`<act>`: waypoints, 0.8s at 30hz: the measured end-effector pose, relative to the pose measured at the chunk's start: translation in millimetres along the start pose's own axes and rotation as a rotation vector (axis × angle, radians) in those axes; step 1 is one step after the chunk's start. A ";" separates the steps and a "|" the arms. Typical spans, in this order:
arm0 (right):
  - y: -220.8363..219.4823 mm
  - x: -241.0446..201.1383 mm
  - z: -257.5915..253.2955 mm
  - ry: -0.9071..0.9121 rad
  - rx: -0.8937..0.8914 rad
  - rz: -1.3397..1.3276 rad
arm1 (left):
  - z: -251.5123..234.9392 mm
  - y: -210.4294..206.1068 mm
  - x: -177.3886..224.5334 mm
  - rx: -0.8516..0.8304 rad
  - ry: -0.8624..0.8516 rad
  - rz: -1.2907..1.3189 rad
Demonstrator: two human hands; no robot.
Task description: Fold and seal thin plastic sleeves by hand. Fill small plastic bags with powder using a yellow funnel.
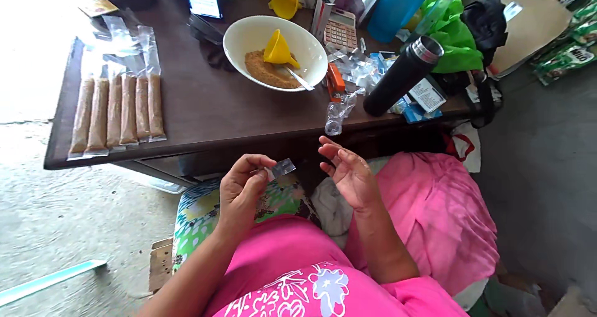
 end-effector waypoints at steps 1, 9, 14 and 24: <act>-7.1 1.2 0.2 -0.036 -0.012 -0.006 | 4.1 3.0 3.6 0.005 -0.014 0.000; -46.0 21.7 9.6 -0.298 -0.002 -0.274 | 29.7 20.1 21.1 0.045 -0.096 0.036; -60.8 32.9 13.3 -0.198 0.048 -0.186 | 36.6 22.9 27.0 0.018 -0.143 0.056; -93.2 32.9 19.3 -0.175 -0.258 0.226 | 42.5 27.0 33.7 -0.070 -0.249 -0.051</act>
Point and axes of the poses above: each hand's wrist, its own z-axis away from the middle knuckle, its own y-axis out of the back of the hand, x = y × z, the point moved 4 cm from there along -z, towards the middle knuckle, and after that the axes turned 12 degrees about z, right-handed, at the moved point
